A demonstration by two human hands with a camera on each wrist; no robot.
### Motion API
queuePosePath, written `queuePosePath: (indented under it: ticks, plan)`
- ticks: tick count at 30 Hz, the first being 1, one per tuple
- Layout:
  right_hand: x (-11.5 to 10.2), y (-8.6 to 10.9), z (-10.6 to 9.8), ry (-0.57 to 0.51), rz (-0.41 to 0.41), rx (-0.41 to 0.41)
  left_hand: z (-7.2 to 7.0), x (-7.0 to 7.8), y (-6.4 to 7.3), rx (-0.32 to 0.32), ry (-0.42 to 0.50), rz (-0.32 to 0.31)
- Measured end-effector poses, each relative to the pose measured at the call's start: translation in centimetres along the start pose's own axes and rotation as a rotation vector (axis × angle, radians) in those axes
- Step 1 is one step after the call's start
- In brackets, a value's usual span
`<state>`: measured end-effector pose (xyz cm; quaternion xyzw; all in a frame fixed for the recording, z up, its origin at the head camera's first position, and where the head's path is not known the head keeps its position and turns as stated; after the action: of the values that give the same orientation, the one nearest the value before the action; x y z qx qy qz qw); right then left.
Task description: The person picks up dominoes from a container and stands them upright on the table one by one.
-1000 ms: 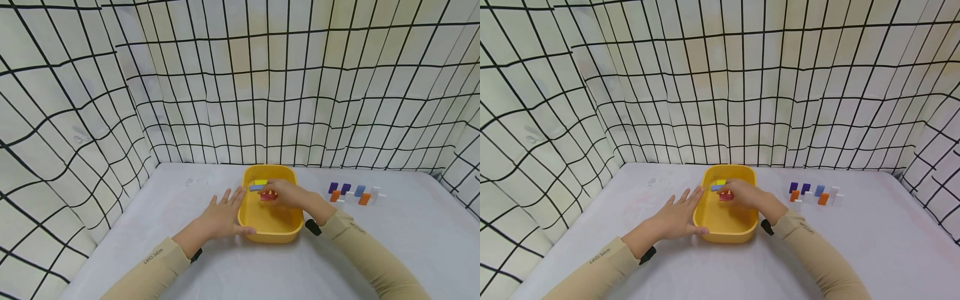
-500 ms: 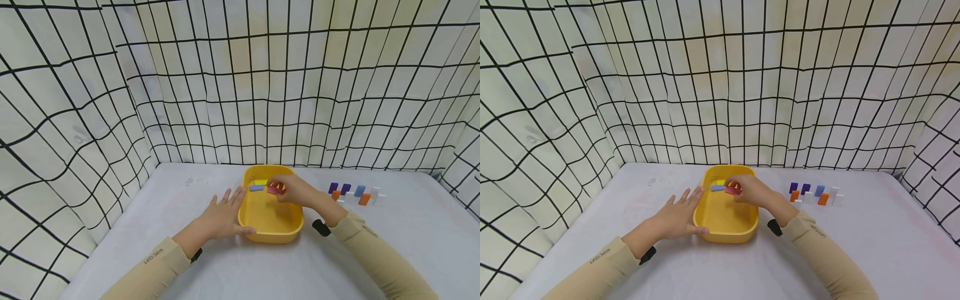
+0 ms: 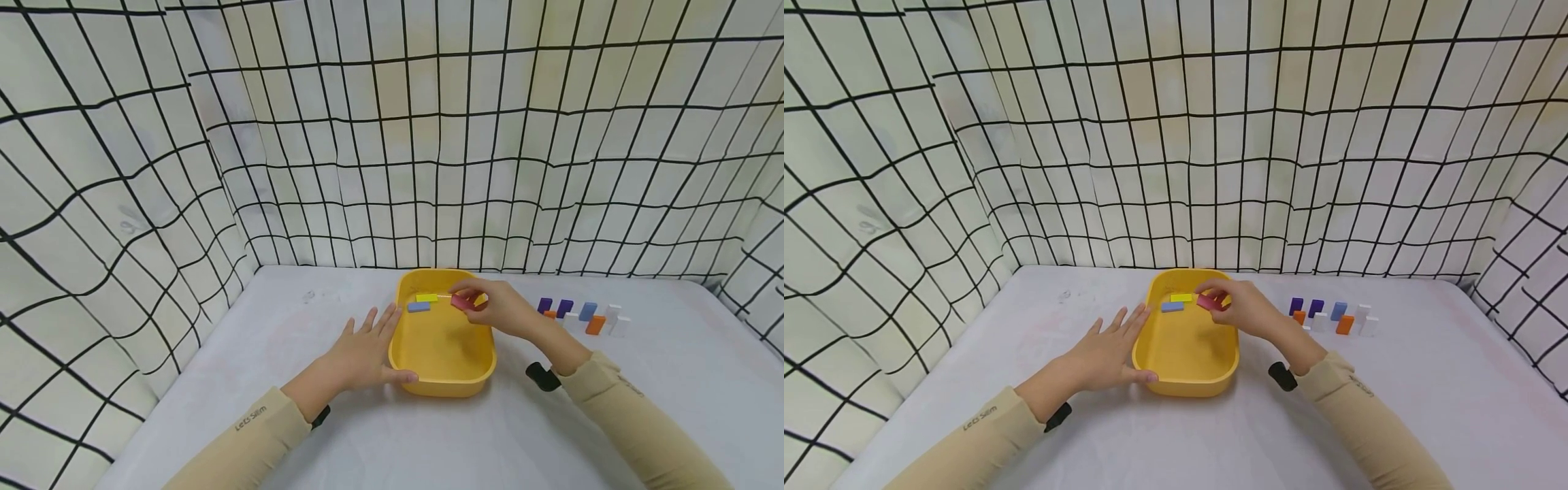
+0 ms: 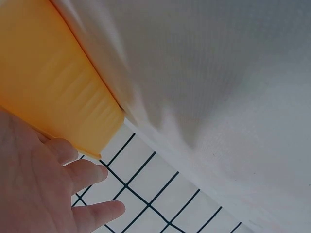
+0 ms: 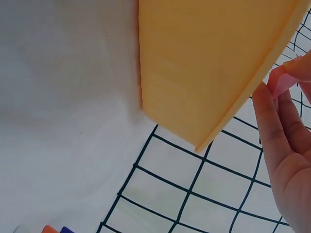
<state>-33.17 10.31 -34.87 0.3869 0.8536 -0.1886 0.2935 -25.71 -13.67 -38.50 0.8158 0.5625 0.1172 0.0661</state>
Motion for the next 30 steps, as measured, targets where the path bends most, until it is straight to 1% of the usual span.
queuePosePath:
  ticks: [8,13,18,22,28,30]
  plan:
    - [0.3,1.1,-1.1,0.001,-0.016,0.006,0.0,0.0,0.0,0.001,0.001,-0.001]
    - [0.8,2.1,-1.9,0.0,-0.009,0.005,-0.1,0.0,0.0,0.006,-0.006,0.004]
    - [1.3,3.3,-2.8,0.015,-0.005,0.018,-0.1,0.1,0.0,0.008,-0.005,0.006]
    - [1.8,4.5,-3.7,0.03,-0.017,0.038,-0.1,0.1,0.1,0.008,-0.004,0.006]
    - [2.4,6.0,-4.8,0.017,-0.041,0.069,-0.1,0.1,0.1,0.016,-0.005,0.007]
    - [2.7,6.5,-5.2,0.002,-0.036,0.078,-0.1,0.1,0.1,0.016,-0.002,0.007]
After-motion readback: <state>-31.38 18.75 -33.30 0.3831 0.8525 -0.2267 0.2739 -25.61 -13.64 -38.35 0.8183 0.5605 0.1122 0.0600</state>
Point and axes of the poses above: each hand's wrist, its own y-axis away from the middle knuckle, its own z-axis out of the palm, x = y × z, the point moved 4 cm from there along -y, towards the middle knuckle, and after that the axes turned 6 degrees about -x, right-handed, at the moved point
